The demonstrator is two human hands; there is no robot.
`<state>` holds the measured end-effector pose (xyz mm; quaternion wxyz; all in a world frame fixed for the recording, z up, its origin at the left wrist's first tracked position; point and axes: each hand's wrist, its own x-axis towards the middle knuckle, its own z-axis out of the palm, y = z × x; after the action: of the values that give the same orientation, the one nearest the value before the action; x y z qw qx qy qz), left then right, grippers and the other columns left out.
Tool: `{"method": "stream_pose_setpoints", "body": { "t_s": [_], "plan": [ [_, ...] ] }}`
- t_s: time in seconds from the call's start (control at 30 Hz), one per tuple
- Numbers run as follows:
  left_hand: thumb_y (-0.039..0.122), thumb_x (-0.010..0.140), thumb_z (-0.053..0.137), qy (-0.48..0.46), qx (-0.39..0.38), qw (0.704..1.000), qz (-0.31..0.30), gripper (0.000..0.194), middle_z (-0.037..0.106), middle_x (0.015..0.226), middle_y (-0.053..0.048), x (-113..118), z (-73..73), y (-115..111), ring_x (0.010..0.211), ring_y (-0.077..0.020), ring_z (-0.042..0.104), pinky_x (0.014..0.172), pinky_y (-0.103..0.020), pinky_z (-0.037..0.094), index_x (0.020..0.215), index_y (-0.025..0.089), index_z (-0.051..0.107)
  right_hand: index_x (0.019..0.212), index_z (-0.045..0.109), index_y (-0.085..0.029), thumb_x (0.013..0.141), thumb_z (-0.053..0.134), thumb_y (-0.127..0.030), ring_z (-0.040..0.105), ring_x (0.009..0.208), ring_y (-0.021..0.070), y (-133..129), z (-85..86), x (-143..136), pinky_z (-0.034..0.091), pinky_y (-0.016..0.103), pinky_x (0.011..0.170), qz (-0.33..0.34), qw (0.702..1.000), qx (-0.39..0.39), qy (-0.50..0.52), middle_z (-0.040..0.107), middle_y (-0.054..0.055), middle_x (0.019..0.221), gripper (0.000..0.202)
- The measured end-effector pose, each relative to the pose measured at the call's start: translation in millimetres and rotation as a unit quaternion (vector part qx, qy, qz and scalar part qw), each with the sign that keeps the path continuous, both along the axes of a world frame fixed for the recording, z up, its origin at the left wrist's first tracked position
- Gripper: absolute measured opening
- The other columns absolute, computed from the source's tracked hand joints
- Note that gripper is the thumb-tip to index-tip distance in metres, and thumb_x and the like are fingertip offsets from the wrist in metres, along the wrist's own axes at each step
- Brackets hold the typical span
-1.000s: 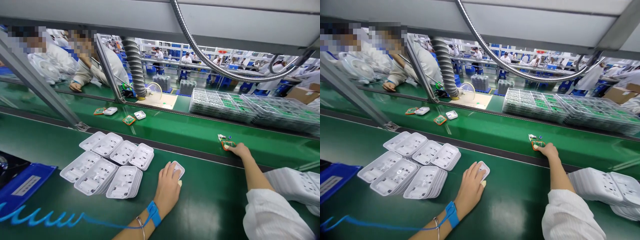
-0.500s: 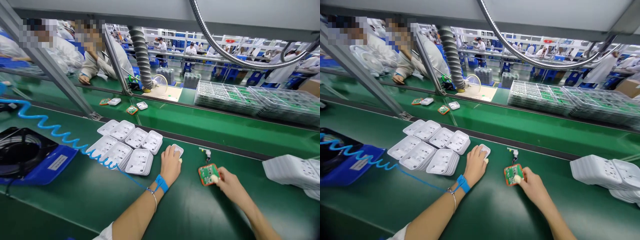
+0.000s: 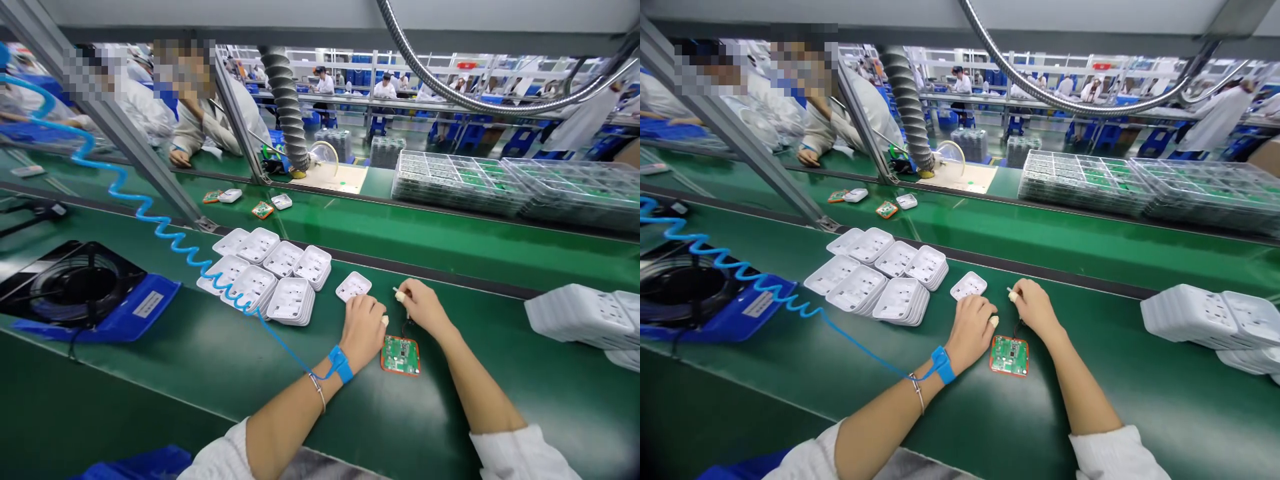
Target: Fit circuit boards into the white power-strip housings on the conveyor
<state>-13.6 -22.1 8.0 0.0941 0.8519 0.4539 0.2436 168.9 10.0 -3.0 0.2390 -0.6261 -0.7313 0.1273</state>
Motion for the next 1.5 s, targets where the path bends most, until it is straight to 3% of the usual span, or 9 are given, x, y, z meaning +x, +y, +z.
{"method": "stream_pose_setpoints", "body": {
  "t_s": [0.13, 0.3, 0.43, 0.67, 0.87, 1.0, 1.1, 1.27, 1.5],
  "plan": [
    [0.018, 0.083, 0.046, 0.025, -0.015, 0.999, -0.021, 0.009, 0.051, 0.089, -0.005, 10, -2.8, -2, 0.089, -0.0213, 0.044, 0.080, -0.038, 0.035, 0.087, 0.019, 0.054, 0.086, 0.053, -0.021, 0.081, 0.046, -0.030, 0.055, 0.066, 0.0129, -20, 2.7, 20, 0.042, 0.025, 0.062, -0.037, 0.989, -0.013, 0.141, 0.059, -0.001, 0.075, 0.013],
    [0.016, 0.080, 0.048, 0.047, -0.019, 0.998, -0.040, 0.007, 0.050, 0.088, -0.006, 32, -2.7, 3, 0.087, -0.0217, 0.043, 0.075, -0.036, 0.034, 0.085, 0.019, 0.052, 0.092, 0.058, -0.019, 0.081, 0.049, -0.039, 0.057, 0.069, 0.0148, -54, -8.7, 43, 0.045, 0.027, 0.065, -0.101, 0.970, -0.013, 0.221, 0.061, 0.003, 0.079, 0.024],
    [0.018, 0.081, 0.046, 0.034, -0.027, 0.998, -0.040, 0.005, 0.051, 0.087, -0.005, 51, -0.9, 5, 0.085, -0.0214, 0.043, 0.071, -0.035, 0.033, 0.083, 0.019, 0.051, 0.090, 0.058, -0.019, 0.080, 0.051, -0.042, 0.056, 0.068, 0.0147, -66, -14.4, 47, 0.046, 0.027, 0.064, -0.123, 0.953, 0.004, 0.277, 0.060, 0.003, 0.078, 0.026],
    [0.021, 0.087, 0.042, -0.026, -0.012, 0.999, -0.023, 0.010, 0.051, 0.083, -0.003, 49, 3.0, 0, 0.082, -0.0195, 0.044, 0.073, -0.035, 0.033, 0.081, 0.019, 0.050, 0.092, 0.061, -0.020, 0.080, 0.051, -0.037, 0.058, 0.071, 0.0146, -31, -3.3, 27, 0.047, 0.028, 0.069, -0.062, 0.957, 0.063, 0.278, 0.063, 0.004, 0.088, 0.023],
    [0.022, 0.084, 0.048, 0.032, -0.002, 0.999, -0.042, 0.007, 0.051, 0.087, -0.007, 56, -4.7, -3, 0.085, -0.0226, 0.044, 0.073, -0.038, 0.034, 0.081, 0.018, 0.052, 0.090, 0.062, -0.019, 0.077, 0.050, -0.035, 0.059, 0.075, 0.0157, 7, -20.5, 16, 0.047, 0.030, 0.070, -0.022, 0.955, 0.003, 0.297, 0.065, 0.004, 0.088, 0.024],
    [0.021, 0.080, 0.053, 0.070, 0.009, 0.996, -0.047, 0.009, 0.052, 0.092, -0.010, 73, -8.1, 2, 0.088, -0.0254, 0.045, 0.073, -0.040, 0.036, 0.086, 0.016, 0.053, 0.090, 0.061, -0.019, 0.077, 0.052, -0.036, 0.059, 0.080, 0.0164, 7, -26.2, 21, 0.046, 0.030, 0.073, -0.024, 0.954, -0.005, 0.299, 0.066, 0.004, 0.091, 0.024],
    [0.014, 0.080, 0.049, 0.076, 0.011, 0.995, -0.068, 0.009, 0.054, 0.091, -0.010, 72, -7.8, 2, 0.087, -0.0253, 0.047, 0.072, -0.040, 0.037, 0.087, 0.015, 0.052, 0.090, 0.058, -0.019, 0.080, 0.049, -0.039, 0.059, 0.078, 0.0160, -3, -21.3, 26, 0.046, 0.029, 0.070, -0.037, 0.949, -0.005, 0.314, 0.064, 0.004, 0.089, 0.024],
    [0.011, 0.084, 0.039, -0.053, -0.096, 0.993, -0.041, 0.014, 0.058, 0.087, -0.006, 42, -6.7, -6, 0.078, -0.0193, 0.052, 0.070, -0.033, 0.040, 0.092, 0.017, 0.049, 0.091, 0.055, -0.021, 0.086, 0.043, -0.036, 0.056, 0.076, 0.0152, -38, -2.5, 25, 0.044, 0.028, 0.070, 0.009, 0.968, 0.025, 0.250, 0.060, 0.002, 0.086, 0.020],
    [0.008, 0.074, 0.049, -0.254, -0.206, 0.945, -0.026, 0.016, 0.058, 0.078, 0.002, 22, -3.4, -7, 0.070, -0.0119, 0.054, 0.066, -0.024, 0.042, 0.085, 0.019, 0.051, 0.090, 0.055, -0.022, 0.090, 0.036, -0.024, 0.053, 0.083, 0.0169, -69, 20.0, 9, 0.042, 0.031, 0.074, 0.087, 0.991, 0.018, 0.104, 0.058, 0.004, 0.088, 0.019]
  ]
}}
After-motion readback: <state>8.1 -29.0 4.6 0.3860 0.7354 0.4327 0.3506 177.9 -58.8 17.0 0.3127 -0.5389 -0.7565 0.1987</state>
